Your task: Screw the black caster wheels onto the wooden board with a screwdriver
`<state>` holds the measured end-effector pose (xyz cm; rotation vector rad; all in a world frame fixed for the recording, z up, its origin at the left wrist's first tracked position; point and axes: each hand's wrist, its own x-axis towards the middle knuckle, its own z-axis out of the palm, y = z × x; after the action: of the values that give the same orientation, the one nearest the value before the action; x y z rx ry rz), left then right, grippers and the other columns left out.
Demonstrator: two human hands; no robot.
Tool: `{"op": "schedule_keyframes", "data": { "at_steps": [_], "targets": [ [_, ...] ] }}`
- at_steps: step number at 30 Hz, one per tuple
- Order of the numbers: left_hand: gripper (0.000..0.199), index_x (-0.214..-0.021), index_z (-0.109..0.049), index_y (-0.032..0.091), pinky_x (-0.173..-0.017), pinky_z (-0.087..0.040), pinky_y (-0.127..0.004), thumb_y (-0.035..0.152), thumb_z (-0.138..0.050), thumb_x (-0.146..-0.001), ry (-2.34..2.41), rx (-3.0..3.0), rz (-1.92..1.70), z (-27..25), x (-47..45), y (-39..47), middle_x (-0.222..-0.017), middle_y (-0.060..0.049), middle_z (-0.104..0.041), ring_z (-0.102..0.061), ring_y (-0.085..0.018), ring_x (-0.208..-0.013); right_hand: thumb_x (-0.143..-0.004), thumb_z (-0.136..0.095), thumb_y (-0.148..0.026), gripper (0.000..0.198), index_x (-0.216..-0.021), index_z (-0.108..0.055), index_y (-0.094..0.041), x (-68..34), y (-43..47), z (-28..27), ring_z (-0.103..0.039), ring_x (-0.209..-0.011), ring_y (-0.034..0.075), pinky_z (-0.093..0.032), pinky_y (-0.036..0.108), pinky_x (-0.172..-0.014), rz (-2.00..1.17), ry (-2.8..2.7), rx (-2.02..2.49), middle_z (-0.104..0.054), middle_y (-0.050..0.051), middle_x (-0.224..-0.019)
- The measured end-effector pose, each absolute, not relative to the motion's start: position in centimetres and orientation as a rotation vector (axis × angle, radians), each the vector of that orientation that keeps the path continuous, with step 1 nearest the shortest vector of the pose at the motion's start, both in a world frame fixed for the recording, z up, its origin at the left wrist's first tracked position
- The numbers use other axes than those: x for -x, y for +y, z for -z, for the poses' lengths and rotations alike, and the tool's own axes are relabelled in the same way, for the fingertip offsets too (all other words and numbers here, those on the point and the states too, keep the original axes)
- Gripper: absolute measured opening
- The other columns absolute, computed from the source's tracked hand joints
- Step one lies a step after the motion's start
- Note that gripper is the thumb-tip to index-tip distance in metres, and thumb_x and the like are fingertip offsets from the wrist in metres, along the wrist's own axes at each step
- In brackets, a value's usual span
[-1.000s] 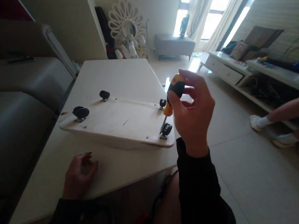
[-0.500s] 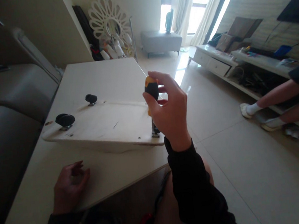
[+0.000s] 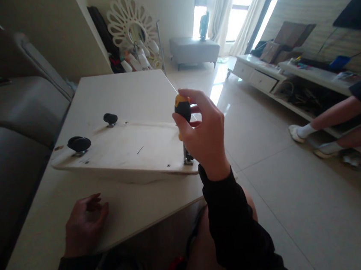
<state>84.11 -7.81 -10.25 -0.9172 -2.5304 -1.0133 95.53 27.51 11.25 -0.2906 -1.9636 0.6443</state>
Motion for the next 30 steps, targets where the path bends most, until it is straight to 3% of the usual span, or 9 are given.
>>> {"op": "schedule_keyframes", "data": {
  "at_steps": [30],
  "targets": [
    [0.032,-0.118,-0.061,0.02,-0.08,-0.056,-0.04,0.042,-0.063,-0.094,-2.594,0.853,1.027,10.0,-84.28,-7.86,-0.095,-0.007,-0.065,-0.066,-0.024,-0.082,-0.084,-0.065,-0.02,0.039,-0.122,-0.063,-0.032,-95.64,27.55,-11.22,-0.071,-0.087,0.018,-0.056,0.024,-0.05,-0.641,-1.961,0.314,-0.071,0.003,-0.112]
  ]
}}
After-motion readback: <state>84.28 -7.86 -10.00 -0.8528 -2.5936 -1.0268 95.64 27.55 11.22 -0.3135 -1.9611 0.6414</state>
